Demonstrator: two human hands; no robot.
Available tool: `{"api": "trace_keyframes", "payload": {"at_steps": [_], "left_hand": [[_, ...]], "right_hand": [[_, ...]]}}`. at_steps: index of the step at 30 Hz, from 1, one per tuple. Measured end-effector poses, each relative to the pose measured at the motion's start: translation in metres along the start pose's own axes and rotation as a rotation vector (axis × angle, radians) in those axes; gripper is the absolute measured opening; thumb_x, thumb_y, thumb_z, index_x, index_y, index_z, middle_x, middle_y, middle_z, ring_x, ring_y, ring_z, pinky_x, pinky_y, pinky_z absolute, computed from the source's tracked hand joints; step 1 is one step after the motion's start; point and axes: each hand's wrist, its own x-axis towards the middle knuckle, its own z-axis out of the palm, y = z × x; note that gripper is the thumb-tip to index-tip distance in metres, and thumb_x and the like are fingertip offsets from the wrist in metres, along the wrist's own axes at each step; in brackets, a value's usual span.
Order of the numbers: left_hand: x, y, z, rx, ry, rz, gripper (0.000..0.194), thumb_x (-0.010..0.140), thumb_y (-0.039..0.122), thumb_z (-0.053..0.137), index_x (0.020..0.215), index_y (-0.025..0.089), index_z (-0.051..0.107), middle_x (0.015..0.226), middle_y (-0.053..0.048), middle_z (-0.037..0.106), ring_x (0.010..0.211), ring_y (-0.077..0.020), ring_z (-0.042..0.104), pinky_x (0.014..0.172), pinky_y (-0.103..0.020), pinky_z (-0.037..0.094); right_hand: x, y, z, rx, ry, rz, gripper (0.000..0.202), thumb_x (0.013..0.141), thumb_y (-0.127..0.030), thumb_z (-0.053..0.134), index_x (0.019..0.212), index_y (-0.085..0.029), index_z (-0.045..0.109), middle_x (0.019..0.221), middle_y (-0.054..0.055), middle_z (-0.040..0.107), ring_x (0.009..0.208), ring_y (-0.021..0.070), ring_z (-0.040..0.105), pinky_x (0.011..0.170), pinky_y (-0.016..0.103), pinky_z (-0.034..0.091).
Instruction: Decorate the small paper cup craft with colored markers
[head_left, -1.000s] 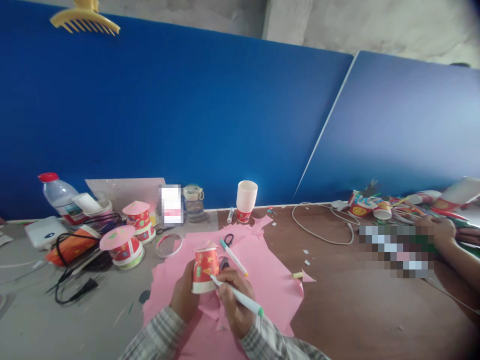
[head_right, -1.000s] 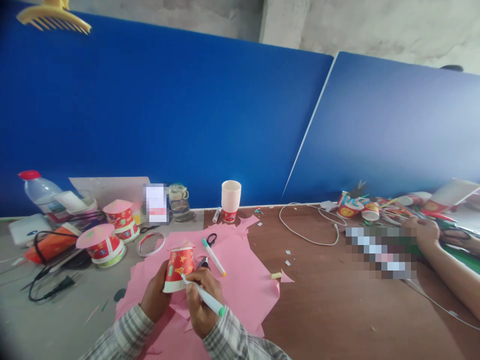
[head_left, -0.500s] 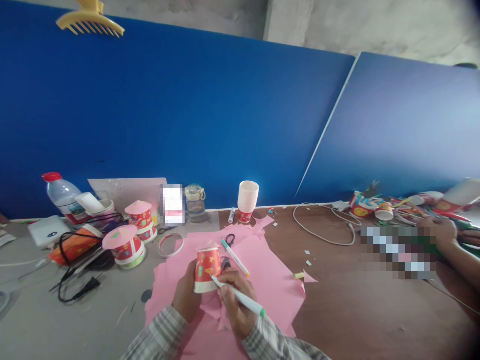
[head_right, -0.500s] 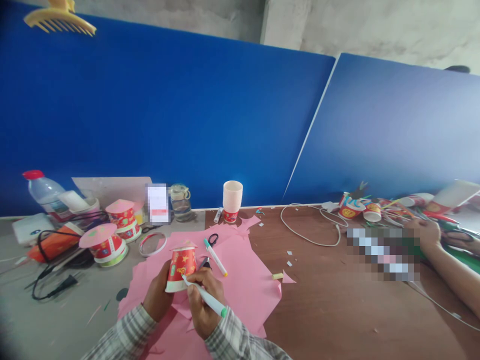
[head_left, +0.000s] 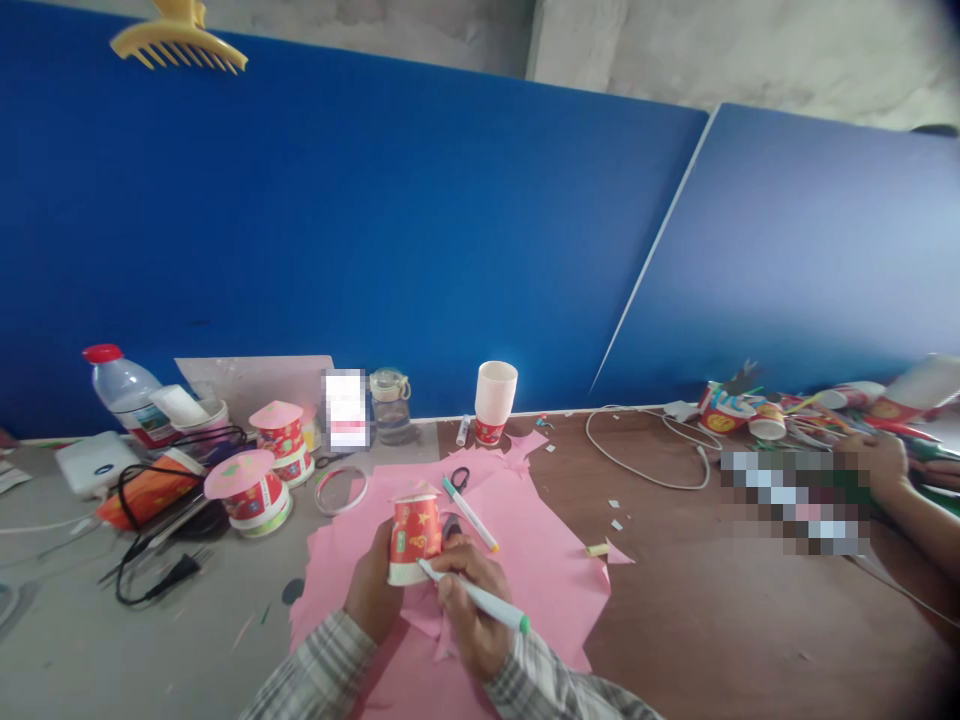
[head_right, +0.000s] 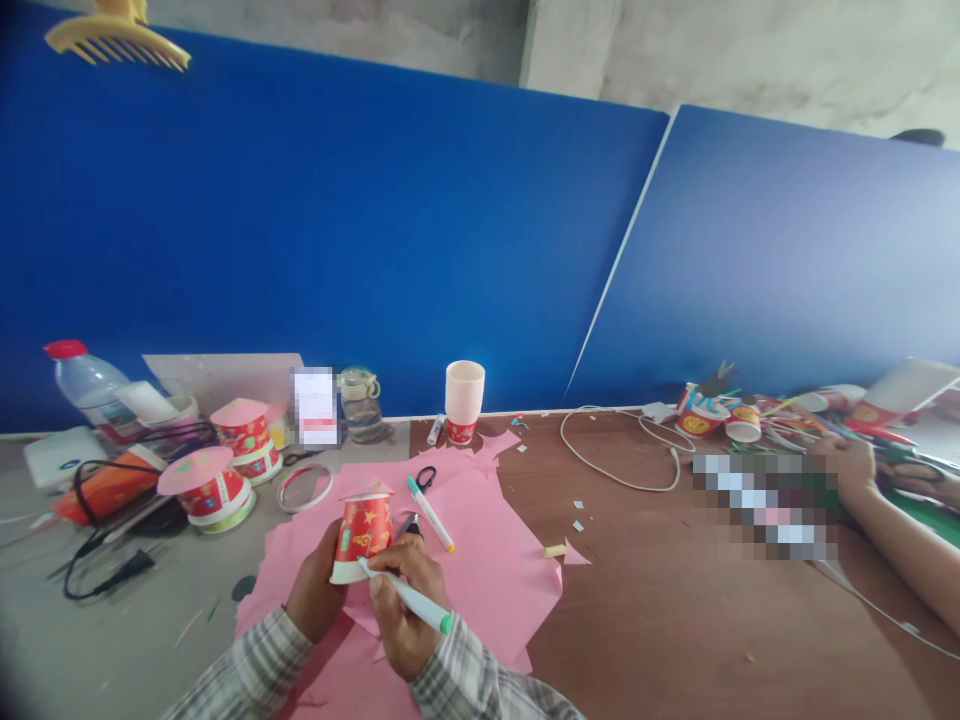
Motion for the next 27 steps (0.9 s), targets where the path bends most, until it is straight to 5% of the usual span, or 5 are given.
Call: {"api": "trace_keyframes", "payload": {"at_steps": [27], "left_hand": [[0.0021, -0.0034, 0.0012, -0.034, 0.016, 0.018, 0.029, 0.050, 0.027, 0.053, 0.079, 0.026, 0.050, 0.058, 0.003, 0.070, 0.055, -0.0207, 0.063, 0.048, -0.028, 0.048]], "right_hand": [[0.0034, -0.0020, -0.0057, 0.004, -0.019, 0.003, 0.017, 0.077, -0.024, 0.051, 0.074, -0.019, 0.066, 0.068, 0.003, 0.062, 0.062, 0.0219, 0.060, 0.054, 0.029, 0.048]]}}
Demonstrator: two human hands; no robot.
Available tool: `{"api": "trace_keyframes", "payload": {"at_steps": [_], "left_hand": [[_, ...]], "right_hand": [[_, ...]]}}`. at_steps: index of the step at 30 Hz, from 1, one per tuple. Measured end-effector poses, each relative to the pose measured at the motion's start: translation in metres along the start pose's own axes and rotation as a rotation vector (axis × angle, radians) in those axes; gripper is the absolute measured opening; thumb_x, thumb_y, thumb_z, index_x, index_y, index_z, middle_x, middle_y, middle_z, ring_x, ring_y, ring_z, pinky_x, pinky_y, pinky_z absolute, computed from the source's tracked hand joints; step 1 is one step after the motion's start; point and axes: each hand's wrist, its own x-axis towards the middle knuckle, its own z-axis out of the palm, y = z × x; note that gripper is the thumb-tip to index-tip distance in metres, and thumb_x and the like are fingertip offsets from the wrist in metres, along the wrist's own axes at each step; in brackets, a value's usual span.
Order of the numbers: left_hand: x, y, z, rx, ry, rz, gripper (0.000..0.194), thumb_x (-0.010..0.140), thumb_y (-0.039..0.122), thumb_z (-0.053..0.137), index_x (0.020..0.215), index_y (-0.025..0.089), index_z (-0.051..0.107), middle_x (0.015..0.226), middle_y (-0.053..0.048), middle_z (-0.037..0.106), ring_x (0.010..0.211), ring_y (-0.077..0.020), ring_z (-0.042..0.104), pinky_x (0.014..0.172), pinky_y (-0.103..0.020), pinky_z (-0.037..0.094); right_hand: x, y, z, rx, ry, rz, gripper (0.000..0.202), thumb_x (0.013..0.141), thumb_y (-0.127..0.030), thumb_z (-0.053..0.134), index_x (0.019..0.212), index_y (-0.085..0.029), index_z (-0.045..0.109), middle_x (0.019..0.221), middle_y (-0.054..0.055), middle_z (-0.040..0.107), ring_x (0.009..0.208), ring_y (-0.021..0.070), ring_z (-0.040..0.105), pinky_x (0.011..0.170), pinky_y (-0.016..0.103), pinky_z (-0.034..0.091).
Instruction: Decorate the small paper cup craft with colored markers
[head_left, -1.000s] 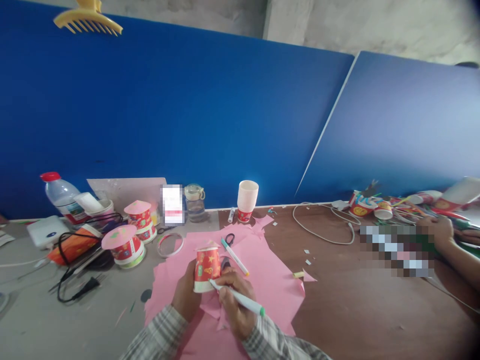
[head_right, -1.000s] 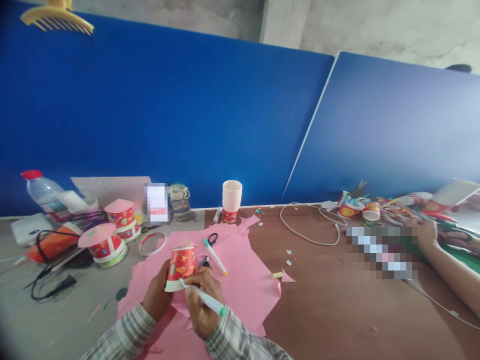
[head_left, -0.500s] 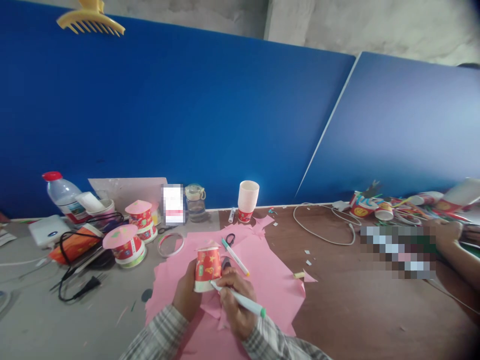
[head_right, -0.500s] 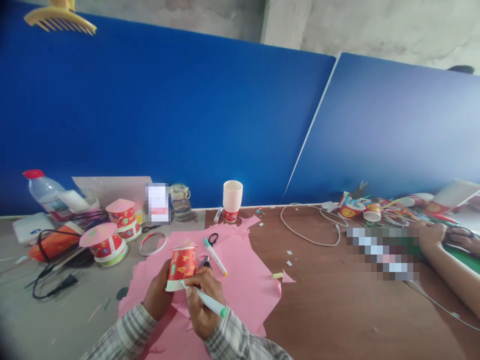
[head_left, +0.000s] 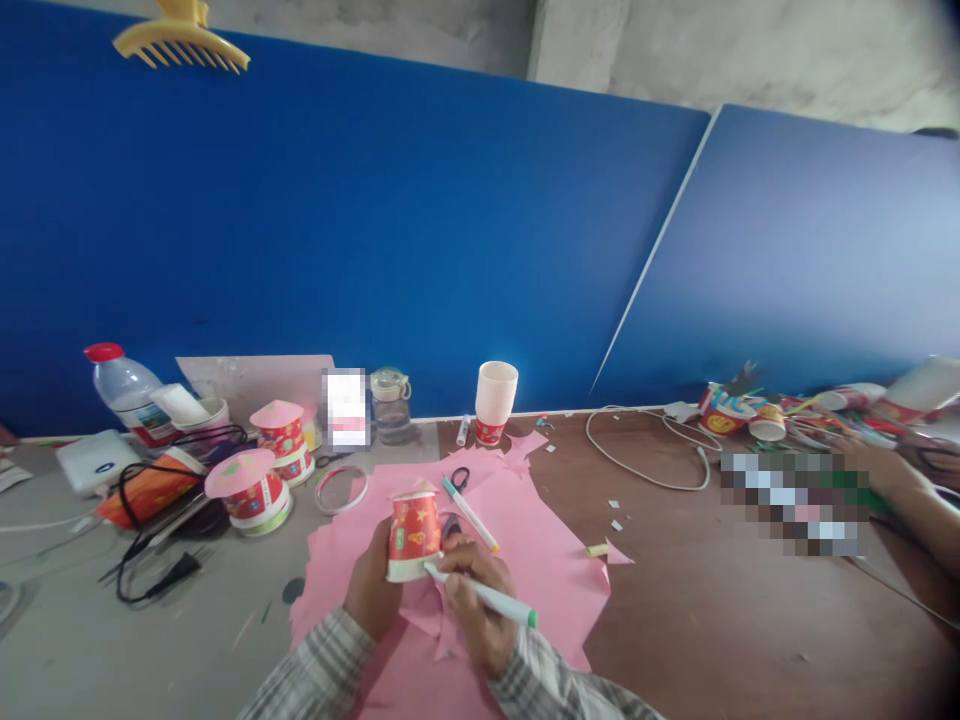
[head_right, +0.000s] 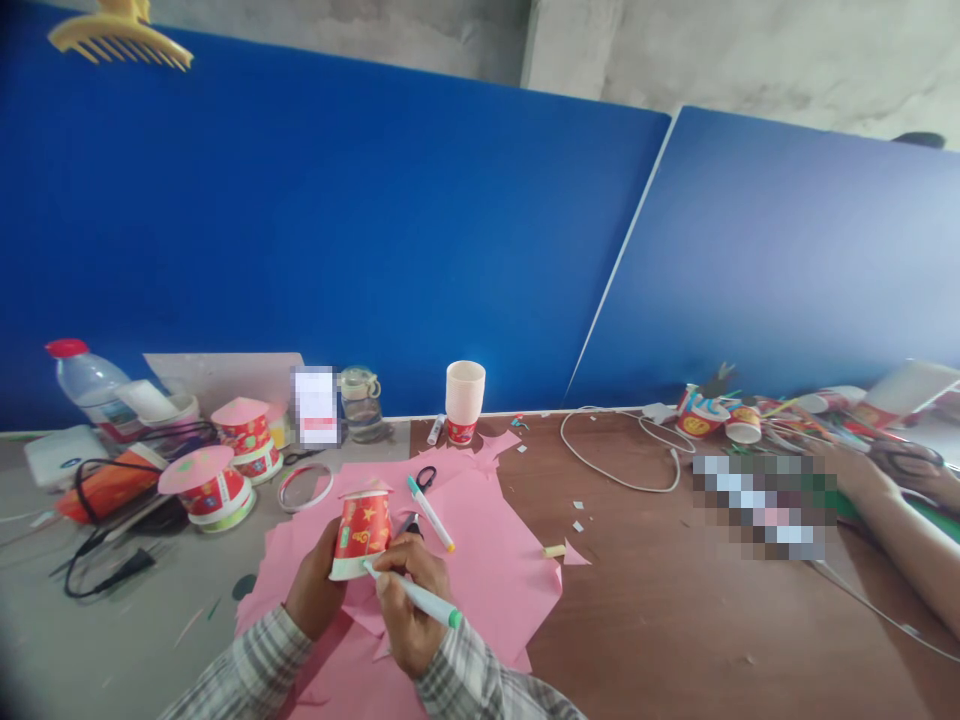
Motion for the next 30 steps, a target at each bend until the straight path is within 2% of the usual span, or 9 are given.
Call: {"api": "trace_keyframes", "payload": {"at_steps": [9, 16, 30], "left_hand": [[-0.0007, 0.0007, -0.0002, -0.004, -0.004, -0.005, 0.028, 0.051, 0.029, 0.052, 0.079, 0.026, 0.050, 0.060, 0.002, 0.070, 0.058, -0.0215, 0.063, 0.051, -0.030, 0.049], [-0.0007, 0.0011, 0.0000, 0.012, -0.001, -0.003, 0.027, 0.050, 0.028, 0.052, 0.077, 0.027, 0.049, 0.051, 0.004, 0.067, 0.056, -0.0219, 0.063, 0.048, -0.029, 0.048], [0.0014, -0.0048, 0.0007, -0.047, 0.027, 0.031, 0.031, 0.050, 0.025, 0.050, 0.081, 0.025, 0.050, 0.060, 0.002, 0.069, 0.057, -0.0210, 0.063, 0.053, -0.031, 0.050]], "right_hand": [[-0.0005, 0.0013, 0.0035, 0.022, 0.000, 0.032, 0.015, 0.076, -0.021, 0.051, 0.074, -0.018, 0.066, 0.062, 0.001, 0.059, 0.056, 0.0191, 0.056, 0.052, 0.028, 0.046], [-0.0022, 0.0065, 0.0044, -0.003, -0.015, 0.035, 0.014, 0.076, -0.021, 0.053, 0.077, -0.018, 0.067, 0.063, 0.002, 0.060, 0.058, 0.0201, 0.057, 0.054, 0.030, 0.047], [0.0007, 0.0040, 0.0008, 0.016, -0.025, 0.014, 0.017, 0.075, -0.018, 0.050, 0.067, -0.018, 0.066, 0.064, 0.001, 0.059, 0.055, 0.0184, 0.057, 0.052, 0.027, 0.045]]}}
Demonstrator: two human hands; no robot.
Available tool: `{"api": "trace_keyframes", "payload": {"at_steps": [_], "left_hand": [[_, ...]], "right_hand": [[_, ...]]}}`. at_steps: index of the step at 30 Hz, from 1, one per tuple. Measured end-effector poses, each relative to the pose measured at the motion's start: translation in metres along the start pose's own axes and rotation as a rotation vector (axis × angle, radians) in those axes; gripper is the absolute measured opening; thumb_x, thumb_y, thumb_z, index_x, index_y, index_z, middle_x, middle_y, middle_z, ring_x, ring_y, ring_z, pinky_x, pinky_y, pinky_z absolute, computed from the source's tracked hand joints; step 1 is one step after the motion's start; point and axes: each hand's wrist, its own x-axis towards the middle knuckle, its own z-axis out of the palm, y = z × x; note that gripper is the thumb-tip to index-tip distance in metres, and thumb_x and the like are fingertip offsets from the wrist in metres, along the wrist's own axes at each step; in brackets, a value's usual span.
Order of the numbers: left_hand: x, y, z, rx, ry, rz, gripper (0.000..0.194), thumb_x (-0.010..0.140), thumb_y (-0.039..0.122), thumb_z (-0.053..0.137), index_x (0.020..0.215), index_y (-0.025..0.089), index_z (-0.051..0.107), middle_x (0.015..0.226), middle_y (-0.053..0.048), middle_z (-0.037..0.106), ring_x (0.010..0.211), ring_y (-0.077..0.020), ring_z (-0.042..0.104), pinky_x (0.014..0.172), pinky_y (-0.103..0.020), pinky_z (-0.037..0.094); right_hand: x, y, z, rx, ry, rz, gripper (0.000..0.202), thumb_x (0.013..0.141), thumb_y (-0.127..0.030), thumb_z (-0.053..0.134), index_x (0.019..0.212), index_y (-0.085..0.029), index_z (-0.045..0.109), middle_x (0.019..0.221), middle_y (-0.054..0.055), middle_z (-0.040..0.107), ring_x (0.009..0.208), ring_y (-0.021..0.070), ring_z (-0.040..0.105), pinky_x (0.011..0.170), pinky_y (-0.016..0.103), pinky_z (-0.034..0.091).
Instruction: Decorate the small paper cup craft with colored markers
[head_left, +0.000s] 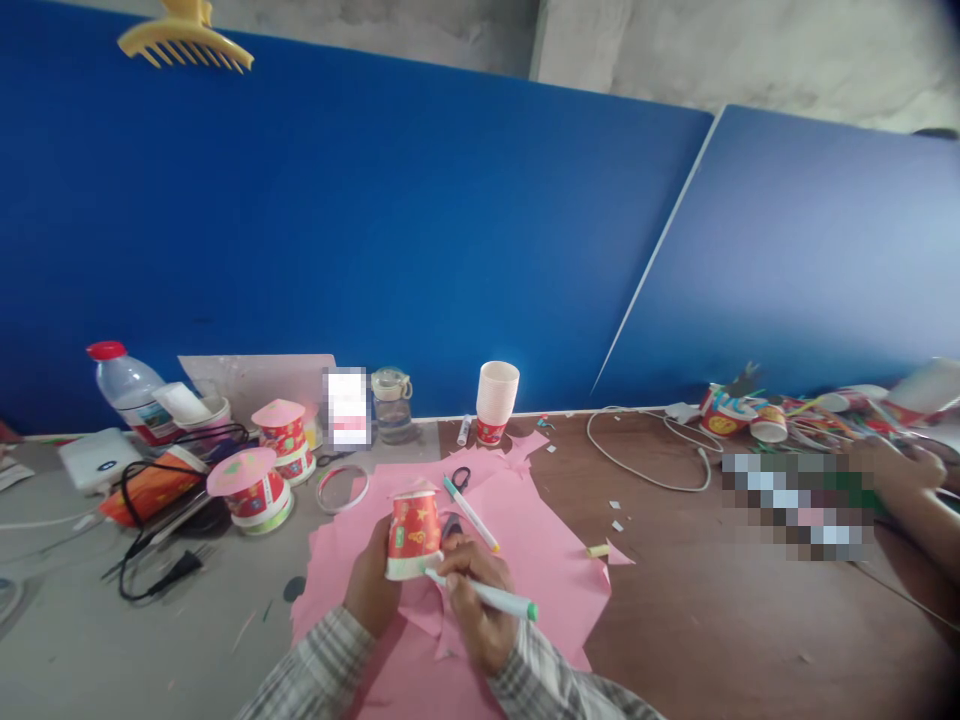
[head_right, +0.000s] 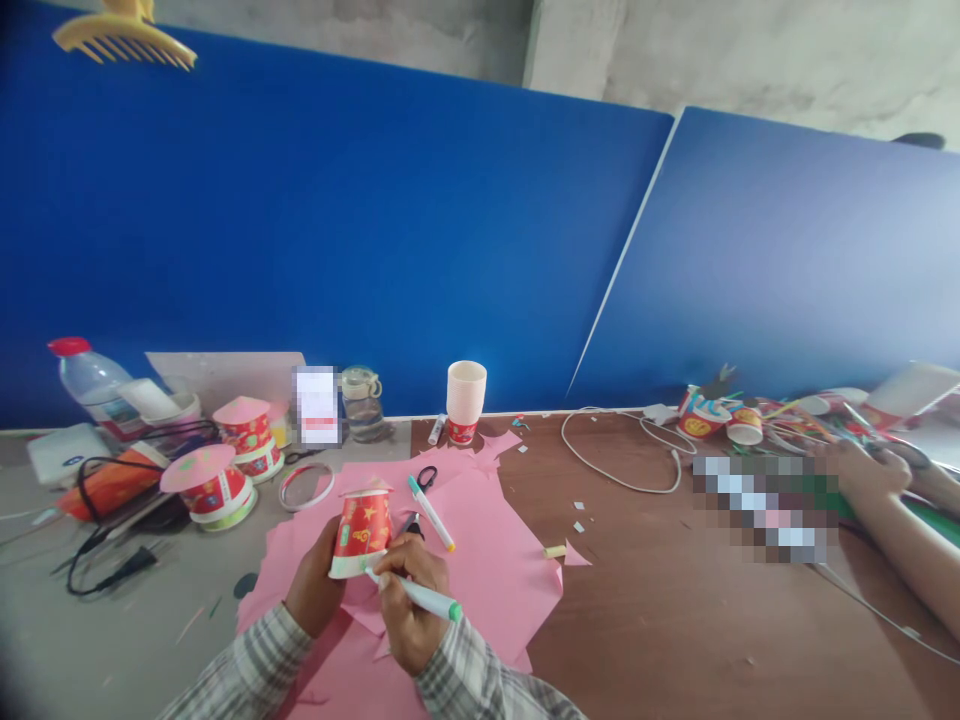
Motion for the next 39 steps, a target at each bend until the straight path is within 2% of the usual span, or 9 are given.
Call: {"api": "trace_keyframes", "payload": {"at_steps": [7, 12, 18, 21, 26, 29, 33, 39], "left_hand": [[0.0002, 0.0043, -0.0004, -0.004, -0.004, -0.017, 0.027, 0.051, 0.026, 0.049, 0.078, 0.025, 0.051, 0.061, 0.002, 0.068, 0.056, -0.0195, 0.062, 0.050, -0.029, 0.049], [-0.0003, 0.0053, -0.0010, 0.016, -0.004, -0.037, 0.028, 0.051, 0.027, 0.051, 0.078, 0.026, 0.050, 0.059, 0.003, 0.067, 0.055, -0.0203, 0.061, 0.048, -0.029, 0.047], [0.0003, 0.0001, -0.0009, 0.025, -0.010, -0.027, 0.031, 0.050, 0.024, 0.052, 0.080, 0.026, 0.049, 0.061, 0.002, 0.068, 0.060, -0.0214, 0.062, 0.053, -0.030, 0.048], [0.0004, -0.0007, -0.0006, 0.022, -0.013, -0.014, 0.030, 0.050, 0.024, 0.051, 0.080, 0.026, 0.049, 0.061, 0.002, 0.068, 0.060, -0.0208, 0.062, 0.053, -0.030, 0.048], [0.0001, 0.0003, -0.0005, 0.018, -0.009, 0.000, 0.030, 0.050, 0.024, 0.050, 0.080, 0.025, 0.050, 0.062, 0.002, 0.068, 0.060, -0.0205, 0.062, 0.054, -0.031, 0.049], [0.0001, 0.0010, -0.0004, 0.021, -0.005, 0.000, 0.029, 0.050, 0.024, 0.050, 0.079, 0.025, 0.050, 0.061, 0.001, 0.068, 0.059, -0.0209, 0.062, 0.054, -0.031, 0.049], [0.0000, 0.0025, -0.0007, 0.018, -0.011, -0.003, 0.025, 0.051, 0.025, 0.049, 0.076, 0.026, 0.050, 0.059, 0.002, 0.068, 0.057, -0.0202, 0.062, 0.050, -0.029, 0.048], [-0.0004, 0.0044, -0.0011, 0.019, -0.013, -0.016, 0.027, 0.050, 0.024, 0.051, 0.076, 0.026, 0.050, 0.058, 0.002, 0.068, 0.057, -0.0211, 0.062, 0.051, -0.030, 0.048]], "right_hand": [[-0.0006, 0.0001, -0.0003, 0.057, 0.062, 0.035, 0.015, 0.076, -0.023, 0.052, 0.073, -0.018, 0.066, 0.065, 0.002, 0.062, 0.042, 0.0141, 0.052, 0.042, 0.025, 0.043], [0.0000, -0.0014, 0.0026, 0.029, 0.118, 0.076, 0.014, 0.076, -0.024, 0.054, 0.073, -0.018, 0.066, 0.053, -0.001, 0.060, 0.038, 0.0135, 0.050, 0.037, 0.022, 0.041], [0.0032, -0.0068, 0.0034, 0.017, 0.104, 0.098, 0.013, 0.076, -0.022, 0.054, 0.073, -0.017, 0.066, 0.044, -0.004, 0.054, 0.034, 0.0127, 0.048, 0.034, 0.020, 0.038], [0.0022, -0.0041, 0.0027, 0.008, 0.099, 0.094, 0.013, 0.075, -0.019, 0.054, 0.072, -0.017, 0.066, 0.046, -0.004, 0.055, 0.036, 0.0128, 0.048, 0.036, 0.021, 0.039], [-0.0001, 0.0001, 0.0011, 0.050, 0.021, 0.054, 0.016, 0.075, -0.020, 0.051, 0.070, -0.017, 0.066, 0.063, 0.002, 0.061, 0.049, 0.0165, 0.054, 0.046, 0.026, 0.043], [-0.0012, 0.0008, 0.0004, 0.065, 0.010, 0.034, 0.017, 0.075, -0.022, 0.052, 0.065, -0.018, 0.066, 0.062, 0.001, 0.059, 0.054, 0.0187, 0.055, 0.050, 0.028, 0.045], [-0.0016, 0.0008, 0.0002, 0.055, 0.041, 0.046, 0.016, 0.074, -0.024, 0.054, 0.067, -0.018, 0.066, 0.062, 0.002, 0.062, 0.048, 0.0167, 0.054, 0.045, 0.026, 0.044], [0.0032, -0.0047, 0.0023, 0.045, 0.143, 0.106, 0.015, 0.075, -0.025, 0.055, 0.070, -0.017, 0.066, 0.042, -0.005, 0.052, 0.032, 0.0119, 0.045, 0.033, 0.020, 0.036]]}}
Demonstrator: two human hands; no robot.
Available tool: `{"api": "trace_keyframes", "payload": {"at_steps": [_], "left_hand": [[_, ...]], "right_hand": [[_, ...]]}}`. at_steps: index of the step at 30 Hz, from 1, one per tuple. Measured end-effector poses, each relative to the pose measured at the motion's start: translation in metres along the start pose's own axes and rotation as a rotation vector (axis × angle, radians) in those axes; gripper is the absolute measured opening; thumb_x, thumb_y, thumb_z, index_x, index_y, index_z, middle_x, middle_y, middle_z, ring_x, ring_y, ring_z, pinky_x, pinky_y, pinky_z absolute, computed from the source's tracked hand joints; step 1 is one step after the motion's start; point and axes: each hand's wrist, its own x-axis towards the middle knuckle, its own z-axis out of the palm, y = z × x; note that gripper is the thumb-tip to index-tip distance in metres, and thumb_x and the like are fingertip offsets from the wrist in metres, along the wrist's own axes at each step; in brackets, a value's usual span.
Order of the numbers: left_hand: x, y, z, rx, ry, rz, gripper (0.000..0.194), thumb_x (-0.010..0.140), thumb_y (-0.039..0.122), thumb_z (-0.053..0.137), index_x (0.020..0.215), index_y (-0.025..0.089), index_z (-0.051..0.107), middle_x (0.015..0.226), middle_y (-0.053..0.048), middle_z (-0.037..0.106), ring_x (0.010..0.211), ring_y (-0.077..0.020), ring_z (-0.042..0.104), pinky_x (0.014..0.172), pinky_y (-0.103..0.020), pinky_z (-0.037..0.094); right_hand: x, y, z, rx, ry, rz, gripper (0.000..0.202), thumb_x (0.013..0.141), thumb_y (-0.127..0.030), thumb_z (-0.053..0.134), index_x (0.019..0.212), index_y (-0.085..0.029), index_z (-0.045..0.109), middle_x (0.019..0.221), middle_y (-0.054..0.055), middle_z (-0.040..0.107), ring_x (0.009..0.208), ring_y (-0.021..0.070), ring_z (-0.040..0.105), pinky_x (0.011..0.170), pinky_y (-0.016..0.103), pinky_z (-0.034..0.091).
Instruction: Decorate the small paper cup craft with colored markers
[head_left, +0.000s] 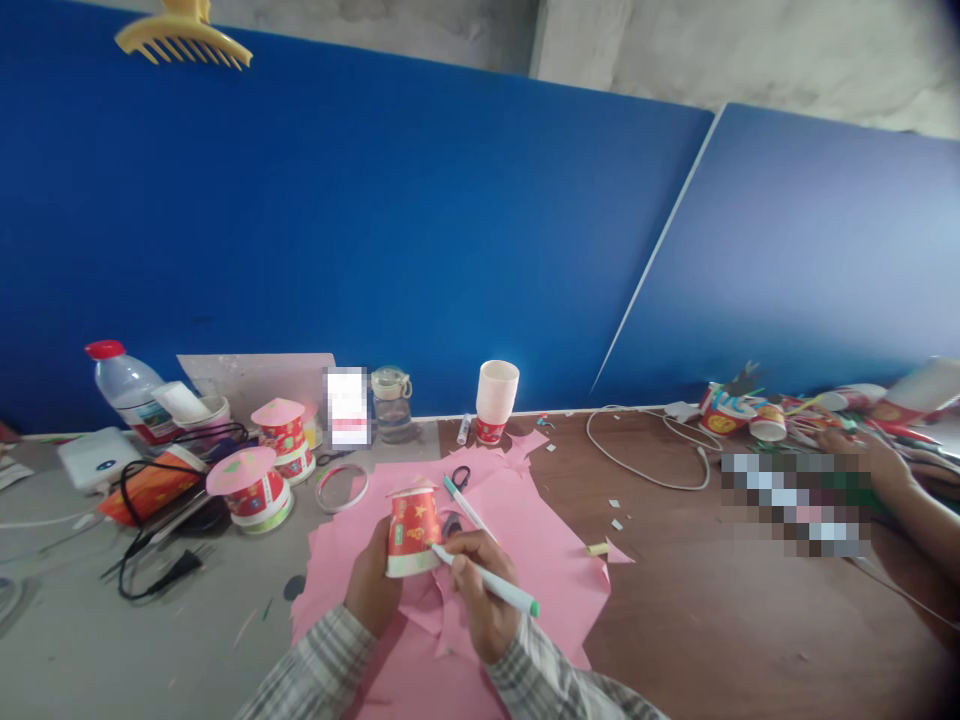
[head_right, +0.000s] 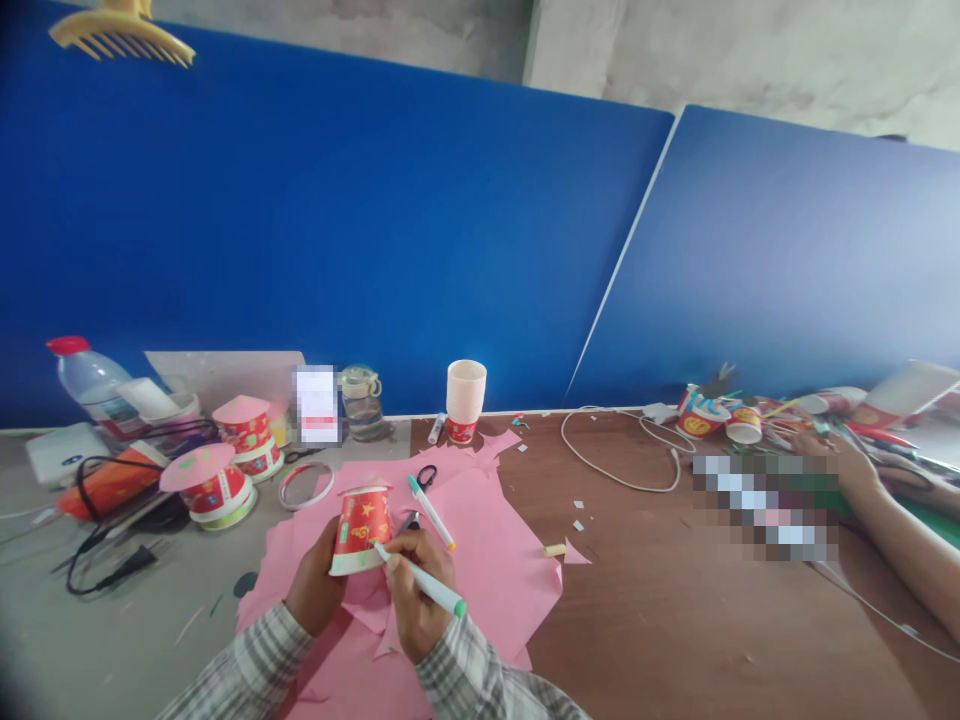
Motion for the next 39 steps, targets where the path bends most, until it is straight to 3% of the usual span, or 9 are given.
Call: {"api": "trace_keyframes", "payload": {"at_steps": [8, 16, 24, 28, 39], "left_hand": [[0.000, 0.000, 0.000, -0.002, 0.008, 0.001, 0.028, 0.049, 0.025, 0.052, 0.078, 0.025, 0.050, 0.061, 0.001, 0.069, 0.059, -0.0210, 0.063, 0.053, -0.030, 0.048], [0.000, -0.006, 0.001, 0.010, 0.003, 0.003, 0.030, 0.048, 0.020, 0.051, 0.078, 0.026, 0.049, 0.058, 0.003, 0.068, 0.057, -0.0206, 0.062, 0.052, -0.030, 0.048], [0.000, -0.001, 0.001, 0.009, -0.006, 0.002, 0.026, 0.050, 0.025, 0.053, 0.076, 0.026, 0.051, 0.057, 0.003, 0.068, 0.055, -0.0206, 0.063, 0.050, -0.029, 0.048], [0.000, -0.001, 0.001, 0.014, 0.000, 0.002, 0.028, 0.049, 0.025, 0.054, 0.077, 0.026, 0.051, 0.058, 0.003, 0.069, 0.058, -0.0215, 0.063, 0.052, -0.030, 0.049], [0.000, -0.004, 0.002, 0.024, -0.013, 0.006, 0.032, 0.050, 0.023, 0.051, 0.082, 0.025, 0.050, 0.062, 0.001, 0.070, 0.058, -0.0201, 0.063, 0.054, -0.030, 0.050]], "right_hand": [[-0.001, 0.005, -0.001, 0.000, -0.019, 0.027, 0.013, 0.074, -0.023, 0.054, 0.070, -0.018, 0.066, 0.046, -0.004, 0.056, 0.035, 0.0128, 0.047, 0.036, 0.021, 0.037], [-0.005, 0.010, -0.003, 0.034, -0.138, -0.044, 0.019, 0.076, -0.026, 0.053, 0.066, -0.019, 0.067, 0.061, 0.001, 0.060, 0.052, 0.0187, 0.055, 0.049, 0.029, 0.043], [-0.007, 0.008, -0.003, -0.126, 0.021, -0.069, 0.020, 0.075, -0.035, 0.055, 0.073, -0.020, 0.068, 0.063, 0.002, 0.067, 0.050, 0.0195, 0.059, 0.045, 0.026, 0.046], [-0.007, 0.005, -0.003, -0.170, 0.021, -0.089, 0.023, 0.076, -0.038, 0.054, 0.074, -0.020, 0.068, 0.060, 0.002, 0.067, 0.051, 0.0201, 0.060, 0.045, 0.025, 0.047], [-0.009, 0.003, 0.000, -0.070, -0.130, -0.134, 0.013, 0.073, -0.018, 0.053, 0.074, -0.020, 0.066, 0.064, 0.001, 0.058, 0.057, 0.0205, 0.056, 0.053, 0.031, 0.046]]}}
